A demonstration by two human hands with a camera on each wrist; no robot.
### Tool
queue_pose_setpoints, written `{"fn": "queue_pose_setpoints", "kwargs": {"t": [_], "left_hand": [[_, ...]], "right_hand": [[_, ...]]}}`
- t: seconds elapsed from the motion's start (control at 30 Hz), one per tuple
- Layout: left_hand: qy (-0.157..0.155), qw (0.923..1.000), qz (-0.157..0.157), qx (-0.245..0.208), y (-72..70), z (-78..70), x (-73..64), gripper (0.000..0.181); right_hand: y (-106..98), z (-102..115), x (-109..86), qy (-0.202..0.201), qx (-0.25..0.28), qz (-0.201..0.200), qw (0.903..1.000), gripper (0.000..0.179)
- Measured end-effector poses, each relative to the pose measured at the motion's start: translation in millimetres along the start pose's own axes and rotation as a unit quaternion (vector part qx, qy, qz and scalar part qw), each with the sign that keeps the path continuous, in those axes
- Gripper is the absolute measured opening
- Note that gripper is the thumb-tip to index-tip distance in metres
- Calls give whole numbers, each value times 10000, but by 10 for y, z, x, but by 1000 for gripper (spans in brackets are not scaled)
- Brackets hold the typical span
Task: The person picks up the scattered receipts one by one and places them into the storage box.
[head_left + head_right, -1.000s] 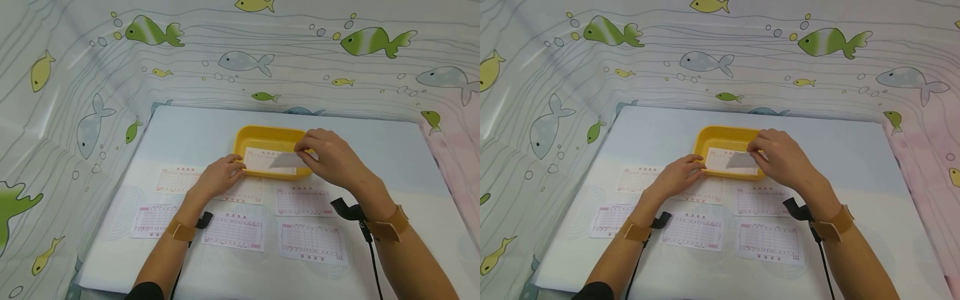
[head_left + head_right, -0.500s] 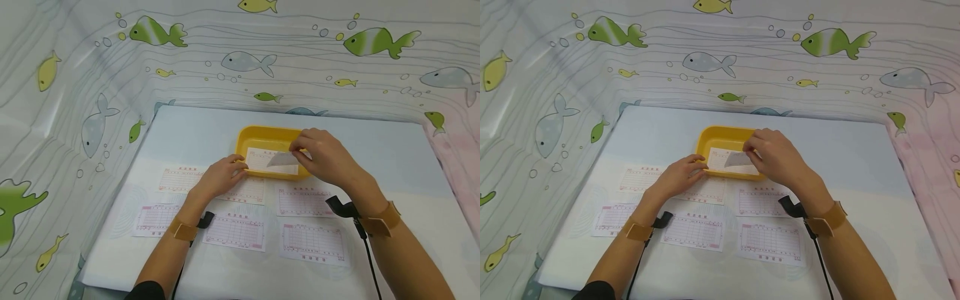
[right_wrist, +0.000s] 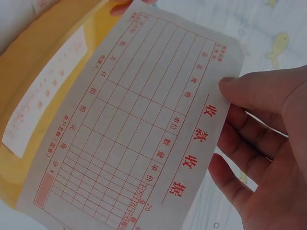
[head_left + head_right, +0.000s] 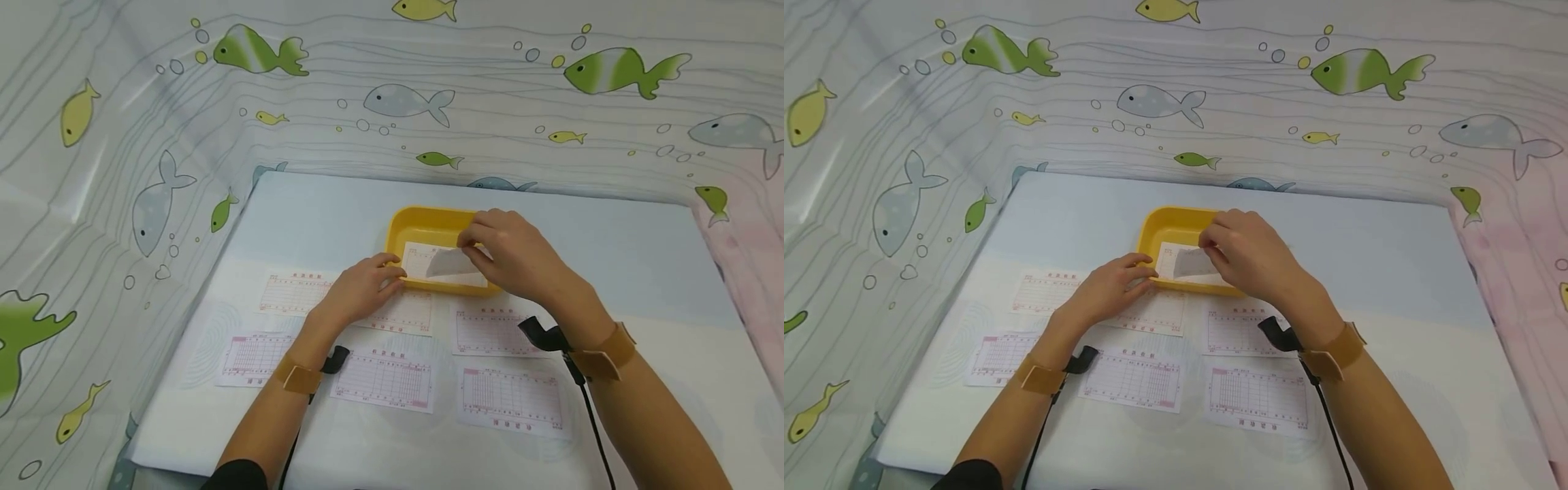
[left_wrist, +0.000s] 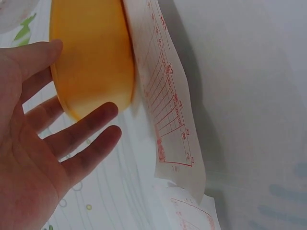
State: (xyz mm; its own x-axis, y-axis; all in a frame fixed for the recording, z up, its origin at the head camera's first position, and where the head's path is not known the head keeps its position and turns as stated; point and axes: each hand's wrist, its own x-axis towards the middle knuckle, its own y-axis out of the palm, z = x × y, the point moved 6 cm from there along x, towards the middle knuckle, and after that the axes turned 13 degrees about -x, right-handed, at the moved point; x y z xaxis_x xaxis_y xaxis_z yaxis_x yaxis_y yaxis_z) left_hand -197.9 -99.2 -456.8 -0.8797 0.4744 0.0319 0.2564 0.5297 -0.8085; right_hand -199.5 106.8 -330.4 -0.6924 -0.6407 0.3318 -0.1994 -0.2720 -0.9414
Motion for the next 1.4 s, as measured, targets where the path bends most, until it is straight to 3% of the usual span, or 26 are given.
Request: {"fn": "queue_pose_setpoints", "kwargs": {"t": [0.63,0.83,1.2,1.4], "left_hand": [[196,9998,-75,-40,-20,4,41,24],[156,9999,-61,-36,-16,12,47,24],[136,9999,-30,-55,11,-8,31,24],[149,9999,-41,-30,6,7,23,24]], "right_hand": [[185,118,365,-289,106,169,9994,3],[330,82,403,-80,84,533,9985,5],[541,-3,443,141,165,802,9965,6],[759,-41,459,294,73,1073,9938,9]]}}
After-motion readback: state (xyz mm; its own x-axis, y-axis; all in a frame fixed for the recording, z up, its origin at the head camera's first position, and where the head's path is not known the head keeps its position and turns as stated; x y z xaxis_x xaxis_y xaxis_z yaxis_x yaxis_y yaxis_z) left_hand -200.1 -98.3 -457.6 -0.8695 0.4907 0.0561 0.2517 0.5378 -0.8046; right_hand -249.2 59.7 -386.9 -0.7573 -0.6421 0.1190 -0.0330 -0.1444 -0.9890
